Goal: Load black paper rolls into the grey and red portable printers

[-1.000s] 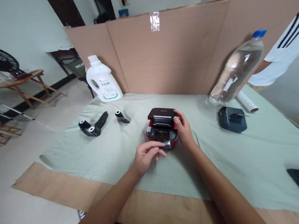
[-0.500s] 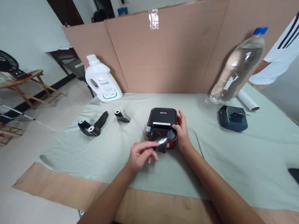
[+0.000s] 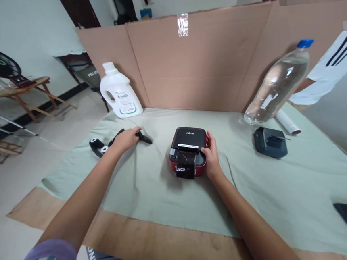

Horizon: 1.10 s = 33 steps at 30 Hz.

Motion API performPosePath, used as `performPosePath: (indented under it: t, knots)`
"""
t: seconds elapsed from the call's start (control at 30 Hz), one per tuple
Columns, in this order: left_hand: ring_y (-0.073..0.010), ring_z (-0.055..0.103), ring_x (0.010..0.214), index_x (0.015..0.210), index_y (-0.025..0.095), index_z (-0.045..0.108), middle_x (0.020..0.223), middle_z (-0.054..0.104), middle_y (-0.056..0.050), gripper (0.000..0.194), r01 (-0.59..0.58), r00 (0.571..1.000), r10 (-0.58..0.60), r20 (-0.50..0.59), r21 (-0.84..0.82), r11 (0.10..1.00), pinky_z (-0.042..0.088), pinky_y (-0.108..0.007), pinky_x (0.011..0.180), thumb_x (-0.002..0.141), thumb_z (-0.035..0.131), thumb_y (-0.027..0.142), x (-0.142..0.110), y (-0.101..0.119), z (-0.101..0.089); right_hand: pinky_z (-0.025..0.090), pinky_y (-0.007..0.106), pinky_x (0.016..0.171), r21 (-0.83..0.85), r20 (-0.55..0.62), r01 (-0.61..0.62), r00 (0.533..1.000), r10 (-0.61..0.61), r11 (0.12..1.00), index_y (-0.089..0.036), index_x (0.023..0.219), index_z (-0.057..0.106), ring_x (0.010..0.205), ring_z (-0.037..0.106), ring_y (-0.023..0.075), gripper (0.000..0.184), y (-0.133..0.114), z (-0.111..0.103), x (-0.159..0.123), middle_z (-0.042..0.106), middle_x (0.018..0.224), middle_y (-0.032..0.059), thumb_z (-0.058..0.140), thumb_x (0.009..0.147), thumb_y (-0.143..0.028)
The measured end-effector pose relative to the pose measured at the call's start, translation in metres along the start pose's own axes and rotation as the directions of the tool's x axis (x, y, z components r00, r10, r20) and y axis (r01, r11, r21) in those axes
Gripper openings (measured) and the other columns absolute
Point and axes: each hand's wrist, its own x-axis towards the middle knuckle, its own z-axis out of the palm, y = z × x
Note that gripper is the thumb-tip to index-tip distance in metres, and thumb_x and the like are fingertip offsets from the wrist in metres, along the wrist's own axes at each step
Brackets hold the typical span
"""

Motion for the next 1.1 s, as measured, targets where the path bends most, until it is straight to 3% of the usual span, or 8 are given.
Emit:
performPosePath:
  t: [0.37,0.53,0.63,0.73,0.8,0.87,0.97,1.1]
  knots:
    - [-0.0343,0.068,0.094,0.117,0.025,0.068,0.103,0.074,-0.012,0.038,0.241,0.971,-0.239,-0.025,0.058,0.969,0.048,-0.036,0.073,0.091,0.052,0.047,-0.086,-0.023,-0.001,0.035,0.051,0.122,0.001,-0.018,-0.01,1.0,0.01,1.0,-0.029,0.143,0.049,0.147,0.042,0.0293,0.068,-0.002,-0.001,0.002,0.05,0.155,0.0051,0.057,0.075,-0.035]
    - [-0.0405,0.055,0.122,0.136,0.022,0.064,0.123,0.065,-0.018,0.048,0.153,0.957,-0.141,-0.254,0.031,0.988,0.048,-0.046,0.09,0.094,0.05,0.038,-0.107,-0.017,0.009,0.032,0.051,0.124,0.013,-0.027,-0.016,0.999,0.016,1.0,-0.029,0.142,0.051,0.147,0.041,0.0295,0.069,-0.001,0.0,0.003,0.05,0.155,0.005,0.057,0.073,-0.033]
    - [-0.0382,0.049,0.131,0.14,0.021,0.061,0.133,0.06,-0.017,0.051,-0.021,0.926,-0.076,-0.37,-0.251,0.968,0.041,-0.051,0.108,0.094,0.054,0.042,-0.102,0.013,0.007,0.032,0.053,0.123,0.019,-0.041,-0.048,0.998,0.049,0.999,-0.03,0.142,0.051,0.146,0.043,0.0304,0.069,-0.003,0.001,0.002,0.051,0.154,0.0036,0.057,0.073,-0.033]
    - [-0.0304,0.057,0.127,0.14,0.021,0.058,0.136,0.062,-0.014,0.053,-0.175,0.98,0.031,-0.195,-0.783,0.598,0.044,-0.045,0.109,0.093,0.056,0.046,-0.084,0.063,0.01,0.037,0.055,0.12,0.035,-0.042,-0.077,0.996,0.079,0.996,-0.031,0.14,0.054,0.141,0.05,0.0317,0.065,-0.008,0.003,-0.001,0.057,0.148,0.0035,0.057,0.075,-0.032]
    - [-0.0316,0.053,0.136,0.143,0.021,0.054,0.146,0.057,-0.016,0.058,-0.057,0.988,0.155,-0.017,-0.964,0.26,0.045,-0.045,0.108,0.092,0.056,0.047,-0.068,0.098,0.018,0.038,0.055,0.119,0.03,-0.047,-0.078,0.996,0.079,0.996,-0.031,0.139,0.055,0.139,0.052,0.0319,0.063,-0.011,0.003,-0.003,0.059,0.147,0.0036,0.057,0.076,-0.032]
    - [-0.031,0.047,0.143,0.146,0.021,0.05,0.155,0.05,-0.014,0.062,0.012,0.968,0.251,0.02,-0.999,0.031,0.042,-0.044,0.113,0.087,0.06,0.038,-0.055,0.128,0.03,0.037,0.055,0.12,0.015,-0.059,-0.07,0.996,0.071,0.997,-0.031,0.139,0.056,0.141,0.05,0.0318,0.062,-0.013,0.003,-0.004,0.058,0.149,0.0034,0.057,0.077,-0.032]
    - [-0.0283,0.045,0.145,0.148,0.021,0.044,0.158,0.047,-0.011,0.071,0.013,0.967,0.254,-0.031,-0.985,-0.171,0.037,-0.042,0.119,0.079,0.059,0.027,-0.044,0.154,0.049,0.033,0.054,0.123,-0.02,-0.069,-0.042,0.997,0.04,0.999,-0.028,0.138,0.058,0.145,0.046,0.0322,0.061,-0.012,0.003,-0.006,0.056,0.152,0.0044,0.058,0.078,-0.033]
    - [-0.0284,0.044,0.145,0.148,0.02,0.04,0.157,0.047,-0.01,0.071,0.007,0.973,0.223,-0.055,-0.964,-0.266,0.034,-0.042,0.12,0.08,0.057,0.029,-0.045,0.161,0.061,0.033,0.055,0.123,-0.018,-0.051,-0.016,0.999,0.015,1.0,-0.026,0.147,0.053,0.147,0.044,0.0337,0.063,-0.01,0.006,-0.013,0.053,0.155,0.0053,0.051,0.086,-0.042]
